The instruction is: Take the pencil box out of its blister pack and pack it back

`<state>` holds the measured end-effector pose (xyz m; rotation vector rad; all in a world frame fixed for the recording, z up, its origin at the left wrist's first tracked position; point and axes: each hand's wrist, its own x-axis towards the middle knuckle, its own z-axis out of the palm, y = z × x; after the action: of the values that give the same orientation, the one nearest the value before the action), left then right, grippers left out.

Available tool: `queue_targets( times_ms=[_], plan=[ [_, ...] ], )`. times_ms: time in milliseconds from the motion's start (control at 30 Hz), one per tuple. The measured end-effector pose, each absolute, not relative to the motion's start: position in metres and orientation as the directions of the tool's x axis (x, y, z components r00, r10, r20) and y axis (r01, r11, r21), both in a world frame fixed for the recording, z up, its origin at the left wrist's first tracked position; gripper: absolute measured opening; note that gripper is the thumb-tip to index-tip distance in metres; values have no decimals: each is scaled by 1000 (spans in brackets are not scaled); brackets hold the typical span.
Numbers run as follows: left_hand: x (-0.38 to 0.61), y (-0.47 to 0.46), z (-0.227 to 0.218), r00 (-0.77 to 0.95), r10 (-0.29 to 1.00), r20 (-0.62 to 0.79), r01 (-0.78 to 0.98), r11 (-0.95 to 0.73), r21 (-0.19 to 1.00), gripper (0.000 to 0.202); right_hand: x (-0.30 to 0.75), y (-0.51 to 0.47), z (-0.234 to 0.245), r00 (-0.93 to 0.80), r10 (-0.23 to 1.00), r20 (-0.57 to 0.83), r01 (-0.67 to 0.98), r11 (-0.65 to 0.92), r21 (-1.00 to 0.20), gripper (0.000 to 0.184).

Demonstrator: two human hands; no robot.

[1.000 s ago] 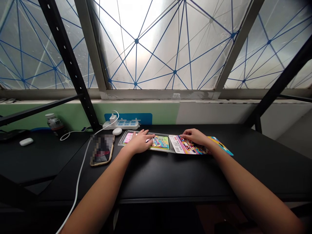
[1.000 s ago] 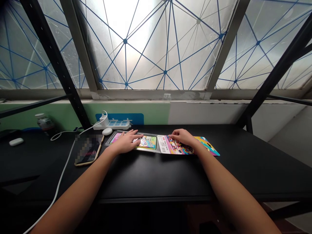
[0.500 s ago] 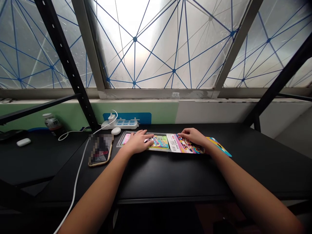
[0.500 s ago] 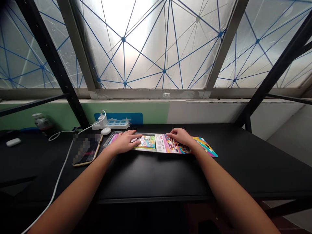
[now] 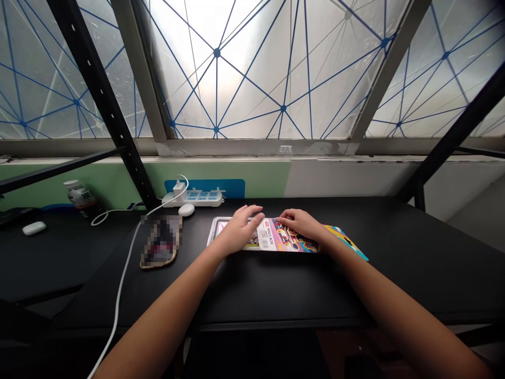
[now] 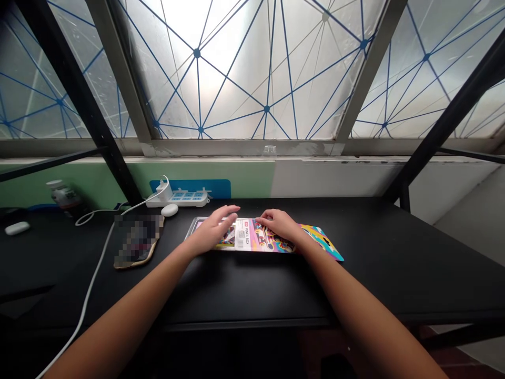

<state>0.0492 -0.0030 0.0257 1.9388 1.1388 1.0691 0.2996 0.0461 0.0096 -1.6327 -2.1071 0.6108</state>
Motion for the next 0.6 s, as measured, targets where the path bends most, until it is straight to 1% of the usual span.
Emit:
queue_targets(
  times_ms=[67, 133, 200, 267, 400, 600],
  plan=[
    [35, 7, 28, 179, 916, 359, 340, -400, 851, 38, 304, 47, 11, -244, 969, 36, 791, 220, -571, 39],
    [20, 18, 28, 59, 930, 363, 312, -363, 878, 38, 312, 47, 13, -261, 965, 14, 784, 220, -581, 42],
    [6, 28, 25, -42, 942, 332, 264, -310, 913, 40, 320, 46, 16, -292, 956, -13, 772, 228, -594, 46],
    [0, 36, 19, -109, 956, 273, 196, -248, 949, 44, 327, 44, 19, -318, 947, -35, 763, 234, -603, 51],
    [5, 40, 8, -138, 980, 141, 28, -139, 990, 60, 334, 42, 25, -338, 939, -58, 764, 238, -599, 59],
    [12, 33, 8, -133, 985, 105, -141, -124, 982, 68, 315, 53, 31, -383, 918, -104, 786, 264, -560, 61]
  ],
)
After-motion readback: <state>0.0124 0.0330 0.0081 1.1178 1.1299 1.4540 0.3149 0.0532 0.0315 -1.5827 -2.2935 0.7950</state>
